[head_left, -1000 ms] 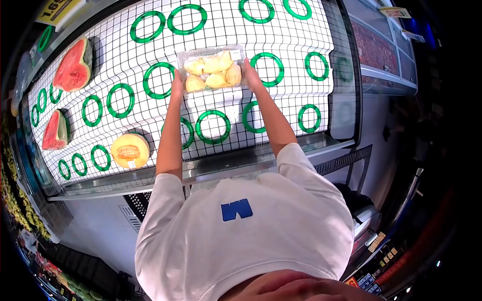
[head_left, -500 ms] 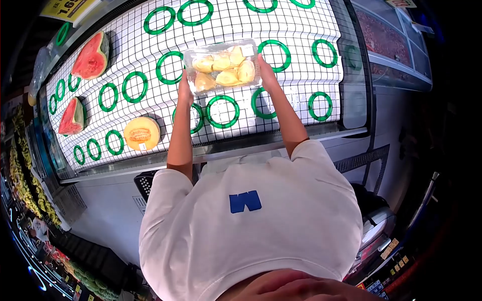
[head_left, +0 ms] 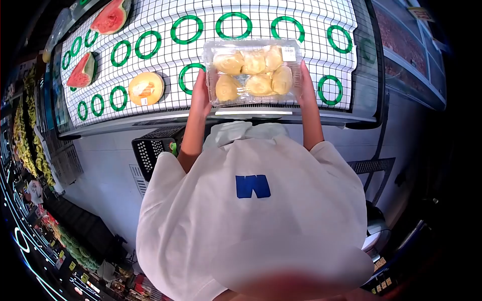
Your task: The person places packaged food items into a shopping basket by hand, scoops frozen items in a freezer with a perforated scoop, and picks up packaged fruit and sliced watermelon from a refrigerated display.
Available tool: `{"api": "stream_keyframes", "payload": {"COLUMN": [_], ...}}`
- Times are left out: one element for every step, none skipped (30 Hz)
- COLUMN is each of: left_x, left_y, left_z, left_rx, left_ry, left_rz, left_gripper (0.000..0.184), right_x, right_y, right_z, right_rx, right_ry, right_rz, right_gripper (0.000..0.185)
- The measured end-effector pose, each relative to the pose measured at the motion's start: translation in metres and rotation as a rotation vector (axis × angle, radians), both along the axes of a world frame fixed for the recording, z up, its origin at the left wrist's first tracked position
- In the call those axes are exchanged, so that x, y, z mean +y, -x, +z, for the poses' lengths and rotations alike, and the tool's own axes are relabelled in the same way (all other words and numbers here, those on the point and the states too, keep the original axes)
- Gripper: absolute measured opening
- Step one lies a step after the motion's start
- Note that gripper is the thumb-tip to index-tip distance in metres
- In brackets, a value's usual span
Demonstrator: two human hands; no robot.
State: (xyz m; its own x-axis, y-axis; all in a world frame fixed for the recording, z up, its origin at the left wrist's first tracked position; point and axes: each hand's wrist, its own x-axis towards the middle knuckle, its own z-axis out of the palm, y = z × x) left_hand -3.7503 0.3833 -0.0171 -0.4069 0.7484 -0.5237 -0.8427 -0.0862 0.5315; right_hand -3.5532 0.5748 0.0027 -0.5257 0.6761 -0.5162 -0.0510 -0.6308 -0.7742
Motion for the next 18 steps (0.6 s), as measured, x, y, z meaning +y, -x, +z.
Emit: {"api": "stream_keyframes", "payload": {"left_x": [-0.003,-0.007,-0.010,-0.014,-0.018,-0.021,-0.026,-0.029,-0.032,-0.036,-0.040,-0.044,-0.050,-0.058,-0.066,-0.074,-0.086,-0.096], "left_y": [-0.008,-0.015,-0.021,-0.026,-0.031,-0.036,-0.039,-0.043,-0.045,-0.046,-0.046,-0.047,-0.046,-0.043,-0.040,-0.036,-0.030,-0.026], "left_z": [0.009,0.015,0.016,0.017,0.018,0.018,0.018,0.016,0.015,0.014,0.014,0.013,0.010,0.005,0.001,0.009,-0.008,-0.007], "left_rx": [0.027,0.027,0.034,0.033,0.031,0.040,0.045,0.046,0.044,0.044,0.039,0.031,0.027,0.011,-0.005,0.025,-0.010,-0.018], "left_ry": [0.024,0.022,0.043,0.030,0.018,0.028,0.022,0.019,0.015,0.012,0.009,0.006,0.000,0.006,0.013,0.035,-0.028,-0.007], "left_rz": [0.010,0.006,0.019,0.012,0.001,0.011,-0.015,-0.009,-0.006,-0.006,-0.005,-0.008,-0.016,-0.010,-0.004,-0.016,-0.033,-0.028], "left_gripper": [0.050,0.050,0.051,0.050,0.050,0.050,0.049,0.049,0.049,0.049,0.048,0.047,0.047,0.047,0.046,0.045,0.046,0.046], "right_x": [-0.004,-0.009,-0.010,-0.012,-0.014,-0.016,-0.019,-0.023,-0.025,-0.029,-0.034,-0.042,-0.051,-0.060,-0.068,-0.076,-0.086,-0.096], "right_y": [-0.005,-0.009,-0.015,-0.021,-0.028,-0.033,-0.037,-0.038,-0.039,-0.040,-0.042,-0.041,-0.038,-0.036,-0.034,-0.032,-0.031,-0.027], "right_z": [0.004,0.009,0.007,0.006,0.006,0.009,0.012,0.015,0.019,0.022,0.025,0.028,0.030,0.031,0.028,0.023,0.017,0.009], "right_rx": [0.018,-0.001,0.024,0.035,0.047,0.050,0.050,0.050,0.052,0.045,0.035,0.031,0.019,0.006,0.001,0.012,0.021,0.001], "right_ry": [0.007,-0.004,0.010,0.005,0.002,0.003,0.030,0.055,0.053,0.039,0.025,0.021,-0.024,-0.070,-0.076,-0.063,-0.045,-0.041], "right_rz": [-0.005,-0.007,-0.008,0.000,0.005,0.017,0.015,0.009,0.012,0.038,0.061,0.054,0.052,0.049,0.041,0.056,0.067,0.055], "right_gripper": [0.046,0.047,0.047,0.047,0.047,0.047,0.047,0.048,0.048,0.048,0.048,0.048,0.048,0.048,0.048,0.049,0.049,0.049]}}
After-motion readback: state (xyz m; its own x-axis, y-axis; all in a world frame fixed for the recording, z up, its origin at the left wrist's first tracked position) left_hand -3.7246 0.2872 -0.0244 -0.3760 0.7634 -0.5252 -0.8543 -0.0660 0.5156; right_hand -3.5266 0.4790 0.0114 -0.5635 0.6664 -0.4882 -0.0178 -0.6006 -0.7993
